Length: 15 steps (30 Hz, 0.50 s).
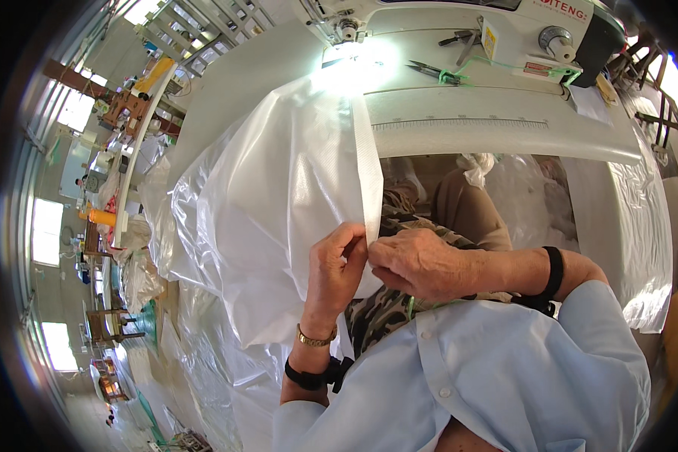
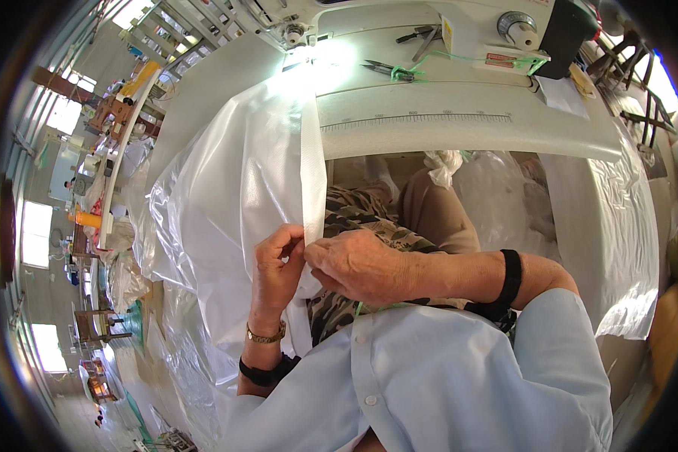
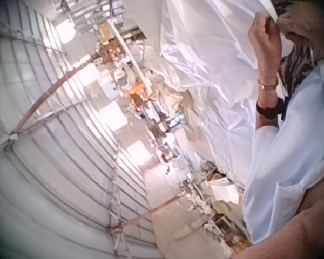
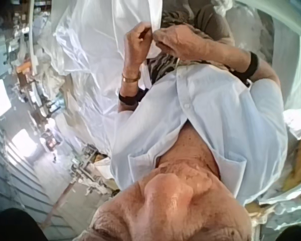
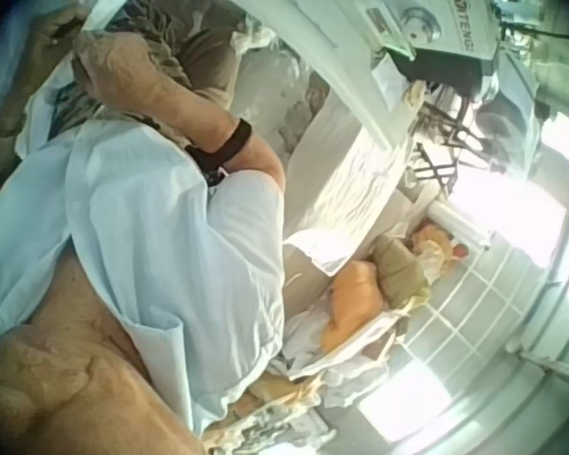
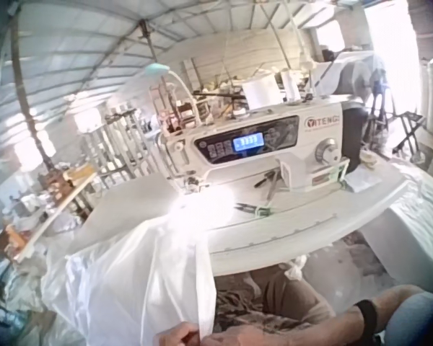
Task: Sewing a large white plastic or synthetic fabric sheet using an industrial sewing machine.
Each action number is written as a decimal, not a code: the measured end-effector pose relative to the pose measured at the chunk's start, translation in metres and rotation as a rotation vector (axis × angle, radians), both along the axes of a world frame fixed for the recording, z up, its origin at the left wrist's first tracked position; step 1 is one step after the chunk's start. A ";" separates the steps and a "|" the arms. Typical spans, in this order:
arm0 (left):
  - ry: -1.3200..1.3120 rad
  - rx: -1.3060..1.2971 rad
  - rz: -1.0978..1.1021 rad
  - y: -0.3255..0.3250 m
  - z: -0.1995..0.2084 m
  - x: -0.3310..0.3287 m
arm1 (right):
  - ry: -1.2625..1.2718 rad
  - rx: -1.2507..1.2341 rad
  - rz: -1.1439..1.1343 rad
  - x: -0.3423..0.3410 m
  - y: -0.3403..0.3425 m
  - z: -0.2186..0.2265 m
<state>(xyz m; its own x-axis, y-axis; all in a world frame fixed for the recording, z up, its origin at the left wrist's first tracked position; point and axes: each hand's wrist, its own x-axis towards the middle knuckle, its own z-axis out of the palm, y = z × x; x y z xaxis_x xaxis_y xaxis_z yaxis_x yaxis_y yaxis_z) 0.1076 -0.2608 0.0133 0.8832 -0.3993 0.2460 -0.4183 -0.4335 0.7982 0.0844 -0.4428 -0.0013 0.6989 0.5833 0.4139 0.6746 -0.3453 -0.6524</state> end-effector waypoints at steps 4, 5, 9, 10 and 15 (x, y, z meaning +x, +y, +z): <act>0.263 -0.202 0.029 0.007 -0.007 0.000 | -0.069 0.047 0.020 0.002 0.006 -0.001; 0.322 -0.237 0.052 0.008 -0.007 0.001 | -0.083 0.029 0.036 0.004 0.007 -0.002; 0.449 -0.361 0.054 0.009 -0.007 0.001 | -0.120 -0.094 0.097 0.012 0.010 -0.001; 0.438 -0.309 0.081 0.010 -0.005 0.003 | -0.119 -0.096 0.094 0.016 0.009 -0.003; 0.177 -0.098 0.156 0.058 0.023 0.023 | 0.398 0.612 -0.323 0.051 0.023 -0.039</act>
<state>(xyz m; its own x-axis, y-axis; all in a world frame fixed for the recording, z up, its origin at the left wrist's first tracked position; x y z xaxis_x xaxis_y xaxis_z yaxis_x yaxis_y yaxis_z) 0.1307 -0.2026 0.0360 0.9650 -0.2368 0.1124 -0.2021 -0.3992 0.8943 0.1354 -0.4197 -0.0407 0.9573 0.0767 0.2787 0.2784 0.0138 -0.9604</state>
